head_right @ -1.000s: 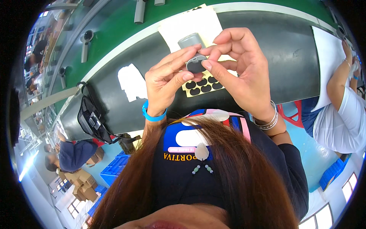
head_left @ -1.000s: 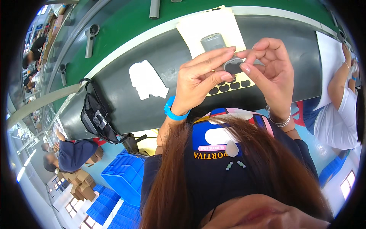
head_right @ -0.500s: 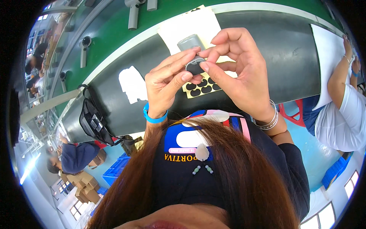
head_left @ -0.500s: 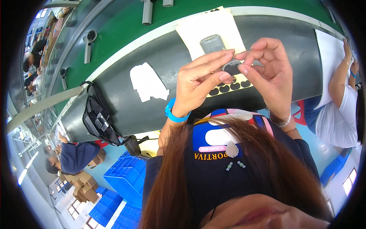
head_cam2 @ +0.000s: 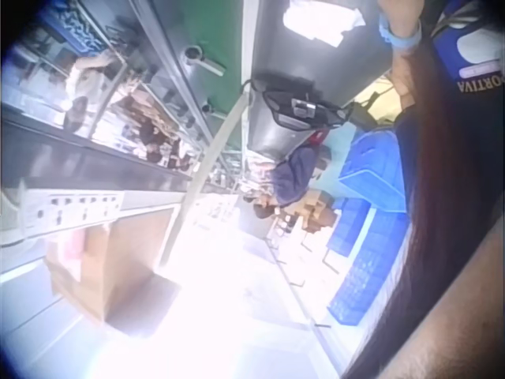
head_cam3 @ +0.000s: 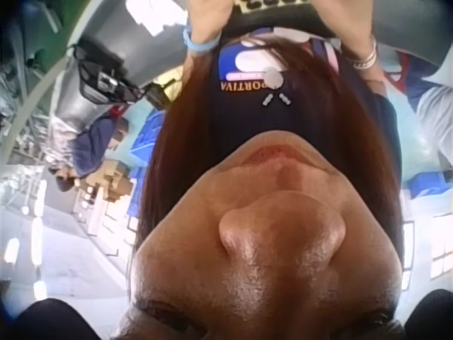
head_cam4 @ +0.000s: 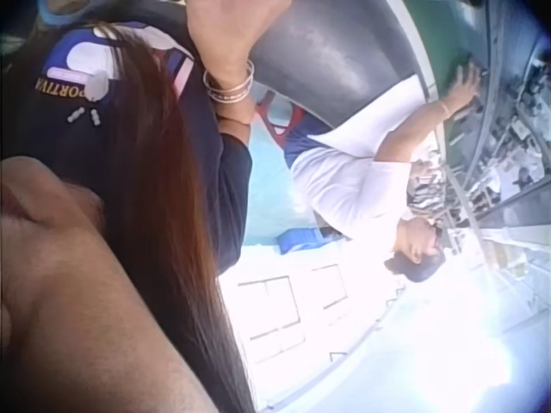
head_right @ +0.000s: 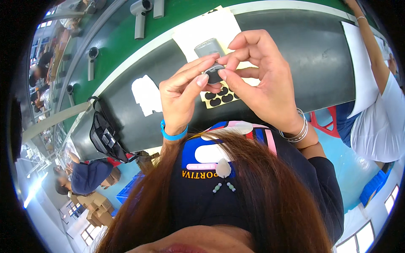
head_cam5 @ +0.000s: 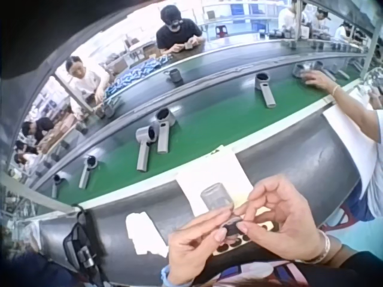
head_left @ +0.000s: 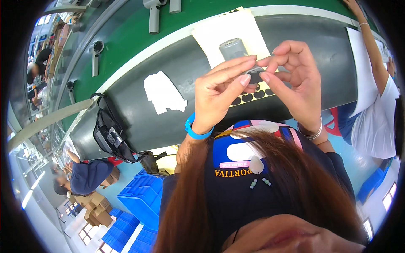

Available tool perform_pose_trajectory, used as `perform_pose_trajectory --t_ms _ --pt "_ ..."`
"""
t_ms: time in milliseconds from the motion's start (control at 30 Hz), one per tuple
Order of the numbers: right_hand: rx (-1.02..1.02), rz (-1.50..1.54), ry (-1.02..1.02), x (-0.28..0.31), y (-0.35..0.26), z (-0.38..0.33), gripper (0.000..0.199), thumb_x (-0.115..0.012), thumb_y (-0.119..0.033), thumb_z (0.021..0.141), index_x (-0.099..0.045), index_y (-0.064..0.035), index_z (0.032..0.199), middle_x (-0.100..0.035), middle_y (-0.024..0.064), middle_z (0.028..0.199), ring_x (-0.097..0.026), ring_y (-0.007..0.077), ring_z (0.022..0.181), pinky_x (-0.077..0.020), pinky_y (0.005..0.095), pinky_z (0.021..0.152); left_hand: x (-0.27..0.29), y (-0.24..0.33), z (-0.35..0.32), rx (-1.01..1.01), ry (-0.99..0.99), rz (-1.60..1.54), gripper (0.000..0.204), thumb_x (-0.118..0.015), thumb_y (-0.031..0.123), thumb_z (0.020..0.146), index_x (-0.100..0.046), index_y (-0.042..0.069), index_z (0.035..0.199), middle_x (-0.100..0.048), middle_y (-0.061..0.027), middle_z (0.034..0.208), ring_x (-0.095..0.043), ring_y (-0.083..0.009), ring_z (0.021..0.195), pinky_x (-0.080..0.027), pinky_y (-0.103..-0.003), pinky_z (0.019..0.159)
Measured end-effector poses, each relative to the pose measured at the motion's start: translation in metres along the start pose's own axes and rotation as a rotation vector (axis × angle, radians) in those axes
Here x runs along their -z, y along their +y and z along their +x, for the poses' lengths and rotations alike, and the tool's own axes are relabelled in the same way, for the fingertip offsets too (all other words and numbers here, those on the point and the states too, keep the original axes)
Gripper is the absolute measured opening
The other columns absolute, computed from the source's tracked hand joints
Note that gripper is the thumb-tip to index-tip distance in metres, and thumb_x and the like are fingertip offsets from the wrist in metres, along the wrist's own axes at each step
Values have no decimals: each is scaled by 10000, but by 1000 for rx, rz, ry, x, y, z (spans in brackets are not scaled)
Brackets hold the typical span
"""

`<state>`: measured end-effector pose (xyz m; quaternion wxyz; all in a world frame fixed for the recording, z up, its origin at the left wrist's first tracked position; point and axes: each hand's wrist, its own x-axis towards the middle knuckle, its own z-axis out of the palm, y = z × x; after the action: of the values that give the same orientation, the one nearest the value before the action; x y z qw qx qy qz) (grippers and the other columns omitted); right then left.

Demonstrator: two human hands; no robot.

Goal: Applying small circular stickers to grey cylindrical components at a manual assembly station.

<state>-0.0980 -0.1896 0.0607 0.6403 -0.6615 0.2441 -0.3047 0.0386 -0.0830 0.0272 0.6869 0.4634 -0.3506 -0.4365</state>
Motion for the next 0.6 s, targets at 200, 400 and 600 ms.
perform_pose_trajectory --t_ms 200,400,600 --pt "30 -38 -10 -1 5 -1 335 -658 15 795 -472 -21 1072 -601 28 825 -630 122 911 -535 254 750 -3 2 -1 39 61 -24 241 -557 -63 865 -635 -30 1090 -590 -158 1156 -637 -175 920 -590 -285 743" --pt "23 -133 -44 -2 -2 -5 383 -603 88 800 -435 -25 1126 -564 39 913 -595 117 941 -493 225 749 -10 5 -4 35 101 91 216 -578 -9 865 -648 -23 1069 -604 -188 1141 -655 -190 828 -577 -278 678" --pt "44 -197 -32 -3 -2 -6 394 -601 86 796 -431 -26 1133 -563 36 902 -597 113 923 -490 225 752 -11 6 -4 55 92 52 249 -566 -80 842 -645 -27 1071 -610 -137 1129 -649 -135 843 -579 -247 711"
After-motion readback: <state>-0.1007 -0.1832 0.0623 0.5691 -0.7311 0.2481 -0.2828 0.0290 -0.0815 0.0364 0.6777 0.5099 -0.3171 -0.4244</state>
